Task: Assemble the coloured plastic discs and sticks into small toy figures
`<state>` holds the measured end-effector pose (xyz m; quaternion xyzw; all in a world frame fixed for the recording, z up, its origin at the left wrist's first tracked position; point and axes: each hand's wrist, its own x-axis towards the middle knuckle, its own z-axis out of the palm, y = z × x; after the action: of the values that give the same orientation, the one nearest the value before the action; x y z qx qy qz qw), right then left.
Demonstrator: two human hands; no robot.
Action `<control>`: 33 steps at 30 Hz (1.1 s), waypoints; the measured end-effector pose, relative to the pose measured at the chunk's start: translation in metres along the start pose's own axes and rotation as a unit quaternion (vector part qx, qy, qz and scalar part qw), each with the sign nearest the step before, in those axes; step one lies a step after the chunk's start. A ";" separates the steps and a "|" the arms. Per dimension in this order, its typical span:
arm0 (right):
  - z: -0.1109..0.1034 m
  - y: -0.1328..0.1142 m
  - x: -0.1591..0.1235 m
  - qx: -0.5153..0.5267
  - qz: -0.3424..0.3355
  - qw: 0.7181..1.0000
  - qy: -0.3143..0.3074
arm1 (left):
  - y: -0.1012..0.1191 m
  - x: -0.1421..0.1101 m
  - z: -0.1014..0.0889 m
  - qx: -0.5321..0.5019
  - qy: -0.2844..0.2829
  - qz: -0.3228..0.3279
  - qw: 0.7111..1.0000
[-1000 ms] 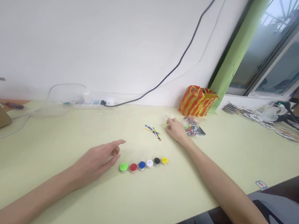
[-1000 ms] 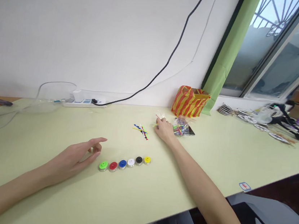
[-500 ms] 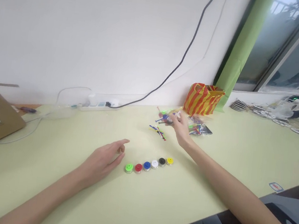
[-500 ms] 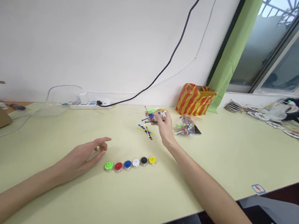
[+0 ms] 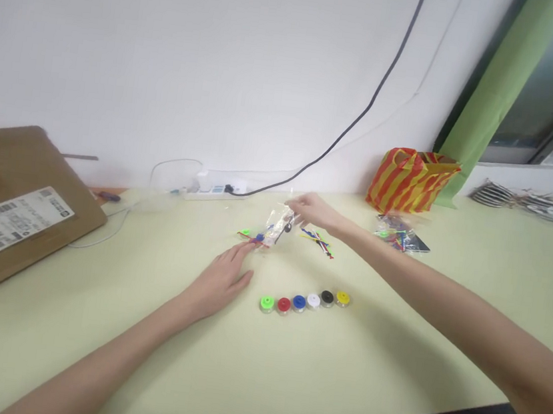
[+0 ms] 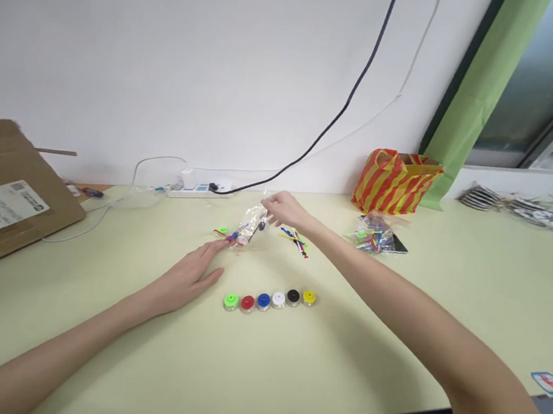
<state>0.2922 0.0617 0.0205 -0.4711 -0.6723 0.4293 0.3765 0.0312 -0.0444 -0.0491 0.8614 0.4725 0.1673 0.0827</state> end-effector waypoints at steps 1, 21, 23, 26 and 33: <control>-0.002 -0.007 0.004 -0.015 -0.004 1.000 -0.003 | 0.000 0.000 0.000 0.001 -0.004 0.001 1.000; -0.066 -0.013 -0.073 -0.426 -0.427 0.756 0.255 | 0.003 -0.003 0.003 0.031 -0.001 0.005 1.000; -0.057 -0.015 -0.077 -0.428 -0.453 0.747 0.231 | 0.004 -0.003 0.004 0.024 0.014 0.011 1.000; -0.027 -0.039 -0.071 -0.445 -0.438 0.759 0.185 | 0.006 -0.002 0.006 0.025 0.017 0.009 0.999; 0.112 -0.071 -0.001 -0.499 -0.453 0.735 0.074 | 0.010 -0.003 0.002 0.017 0.015 0.021 1.000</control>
<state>0.1682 0.0228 0.0481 -0.2612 -0.8939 -0.2255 0.2862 0.0378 -0.0523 -0.0485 0.8700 0.4579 0.1739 0.0575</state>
